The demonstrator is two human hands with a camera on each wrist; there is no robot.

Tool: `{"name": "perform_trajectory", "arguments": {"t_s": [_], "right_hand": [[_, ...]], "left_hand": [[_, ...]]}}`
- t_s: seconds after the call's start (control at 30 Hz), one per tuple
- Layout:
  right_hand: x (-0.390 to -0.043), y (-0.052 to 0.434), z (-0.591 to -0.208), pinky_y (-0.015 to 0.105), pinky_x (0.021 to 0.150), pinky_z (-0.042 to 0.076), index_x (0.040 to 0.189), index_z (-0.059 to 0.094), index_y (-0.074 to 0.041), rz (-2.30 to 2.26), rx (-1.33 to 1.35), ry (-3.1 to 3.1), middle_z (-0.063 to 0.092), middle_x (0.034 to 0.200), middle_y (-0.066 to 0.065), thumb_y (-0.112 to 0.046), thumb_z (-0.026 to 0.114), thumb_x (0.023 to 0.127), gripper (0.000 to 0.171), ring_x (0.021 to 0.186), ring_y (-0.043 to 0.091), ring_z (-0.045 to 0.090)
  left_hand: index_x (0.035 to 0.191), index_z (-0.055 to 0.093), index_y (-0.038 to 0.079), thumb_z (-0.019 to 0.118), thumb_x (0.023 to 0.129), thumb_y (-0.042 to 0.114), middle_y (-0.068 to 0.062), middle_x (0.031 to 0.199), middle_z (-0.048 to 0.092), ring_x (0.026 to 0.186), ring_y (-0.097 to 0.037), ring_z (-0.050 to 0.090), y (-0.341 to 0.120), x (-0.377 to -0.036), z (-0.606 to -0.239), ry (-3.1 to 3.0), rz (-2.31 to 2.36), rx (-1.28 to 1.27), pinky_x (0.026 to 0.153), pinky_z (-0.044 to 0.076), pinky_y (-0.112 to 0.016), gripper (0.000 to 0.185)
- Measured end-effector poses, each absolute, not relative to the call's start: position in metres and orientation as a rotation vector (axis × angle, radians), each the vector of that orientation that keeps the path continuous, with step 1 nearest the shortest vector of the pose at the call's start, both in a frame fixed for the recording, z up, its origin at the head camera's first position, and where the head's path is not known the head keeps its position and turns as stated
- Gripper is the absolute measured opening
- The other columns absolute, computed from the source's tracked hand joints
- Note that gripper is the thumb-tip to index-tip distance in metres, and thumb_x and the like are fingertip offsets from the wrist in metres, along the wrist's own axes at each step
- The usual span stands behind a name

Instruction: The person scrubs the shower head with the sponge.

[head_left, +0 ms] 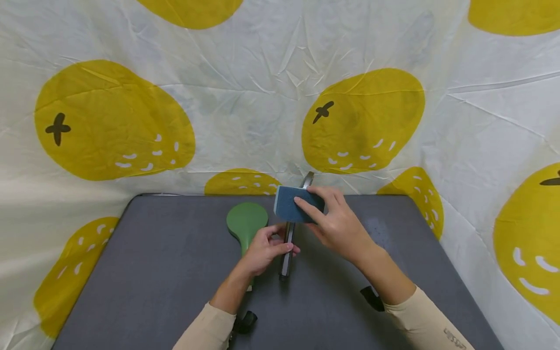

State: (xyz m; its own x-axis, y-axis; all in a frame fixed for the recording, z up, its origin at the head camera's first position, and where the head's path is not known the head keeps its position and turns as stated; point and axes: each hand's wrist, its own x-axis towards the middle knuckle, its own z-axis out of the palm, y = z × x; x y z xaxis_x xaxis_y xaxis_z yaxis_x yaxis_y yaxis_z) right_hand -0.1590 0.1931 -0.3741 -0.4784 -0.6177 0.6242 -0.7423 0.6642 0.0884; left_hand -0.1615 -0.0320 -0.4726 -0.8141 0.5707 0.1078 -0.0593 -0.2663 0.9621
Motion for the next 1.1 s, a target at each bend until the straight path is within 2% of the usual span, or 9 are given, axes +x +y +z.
{"name": "perform_trajectory", "arguments": {"t_s": [0.17, 0.3, 0.43, 0.53, 0.67, 0.73, 0.9, 1.1], "right_hand": [[-0.151, 0.190, -0.377, 0.051, 0.101, 0.054, 0.141, 0.063, -0.013, 0.181, 1.057, -2.279, 0.052, 0.143, 0.025, -0.016, 0.091, 0.080, 0.068, 0.123, 0.043, 0.052], [-0.147, 0.188, -0.376, 0.049, 0.101, 0.054, 0.142, 0.063, -0.014, 0.146, 1.077, -2.277, 0.052, 0.143, 0.024, -0.017, 0.089, 0.082, 0.065, 0.124, 0.042, 0.052], [-0.146, 0.187, -0.370, 0.049, 0.101, 0.054, 0.142, 0.062, -0.013, 0.117, 1.075, -2.279, 0.052, 0.144, 0.025, -0.018, 0.088, 0.083, 0.065, 0.122, 0.042, 0.053], [-0.148, 0.188, -0.361, 0.053, 0.100, 0.054, 0.142, 0.062, -0.011, 0.152, 1.061, -2.271, 0.051, 0.143, 0.027, -0.018, 0.089, 0.082, 0.067, 0.120, 0.044, 0.054], [-0.157, 0.195, -0.347, 0.059, 0.100, 0.051, 0.143, 0.060, -0.009, 0.262, 1.025, -2.288, 0.050, 0.143, 0.029, -0.017, 0.088, 0.082, 0.068, 0.121, 0.047, 0.053], [-0.163, 0.200, -0.340, 0.059, 0.101, 0.050, 0.144, 0.059, -0.009, 0.337, 0.991, -2.339, 0.050, 0.144, 0.027, -0.018, 0.087, 0.084, 0.066, 0.124, 0.045, 0.052], [-0.182, 0.215, -0.326, 0.057, 0.104, 0.048, 0.146, 0.058, -0.012, 0.628, 0.901, -2.530, 0.050, 0.145, 0.020, -0.018, 0.080, 0.091, 0.059, 0.129, 0.037, 0.050], [-0.209, 0.236, -0.329, 0.059, 0.107, 0.049, 0.149, 0.055, -0.014, 0.997, 0.732, -2.743, 0.053, 0.148, 0.014, -0.025, 0.072, 0.099, 0.054, 0.127, 0.033, 0.054]], "left_hand": [[0.155, 0.038, -0.004, 0.065, 0.096, -0.005, -0.026, 0.126, 0.057, 0.093, -0.018, 0.077, -0.034, -0.160, -0.476, 1.628, 2.089, 0.591, 0.086, 0.063, -0.035, 0.065], [0.154, 0.042, -0.002, 0.068, 0.095, -0.004, -0.030, 0.125, 0.054, 0.102, -0.034, 0.075, -0.036, -0.159, -0.478, 1.644, 2.077, 0.578, 0.090, 0.062, -0.042, 0.064], [0.152, 0.045, -0.002, 0.070, 0.094, -0.003, -0.039, 0.128, 0.050, 0.109, -0.049, 0.069, -0.036, -0.160, -0.481, 1.693, 2.059, 0.594, 0.091, 0.062, -0.037, 0.064], [0.151, 0.048, -0.002, 0.071, 0.093, -0.004, -0.039, 0.126, 0.054, 0.109, -0.051, 0.068, -0.035, -0.161, -0.483, 1.713, 2.047, 0.598, 0.088, 0.061, -0.031, 0.063], [0.149, 0.049, -0.005, 0.071, 0.092, -0.007, -0.032, 0.118, 0.057, 0.107, -0.049, 0.070, -0.035, -0.161, -0.484, 1.714, 2.043, 0.605, 0.087, 0.062, -0.032, 0.060], [0.148, 0.050, -0.006, 0.070, 0.092, -0.008, -0.030, 0.116, 0.058, 0.108, -0.051, 0.069, -0.035, -0.161, -0.484, 1.719, 2.039, 0.608, 0.088, 0.062, -0.032, 0.059], [0.146, 0.053, -0.006, 0.071, 0.091, -0.009, -0.026, 0.114, 0.061, 0.106, -0.045, 0.072, -0.036, -0.161, -0.485, 1.759, 2.026, 0.615, 0.086, 0.062, -0.030, 0.058], [0.148, 0.051, -0.005, 0.070, 0.089, -0.013, -0.027, 0.116, 0.061, 0.108, -0.056, 0.066, -0.038, -0.159, -0.488, 1.721, 2.029, 0.642, 0.085, 0.061, -0.027, 0.062]]}}
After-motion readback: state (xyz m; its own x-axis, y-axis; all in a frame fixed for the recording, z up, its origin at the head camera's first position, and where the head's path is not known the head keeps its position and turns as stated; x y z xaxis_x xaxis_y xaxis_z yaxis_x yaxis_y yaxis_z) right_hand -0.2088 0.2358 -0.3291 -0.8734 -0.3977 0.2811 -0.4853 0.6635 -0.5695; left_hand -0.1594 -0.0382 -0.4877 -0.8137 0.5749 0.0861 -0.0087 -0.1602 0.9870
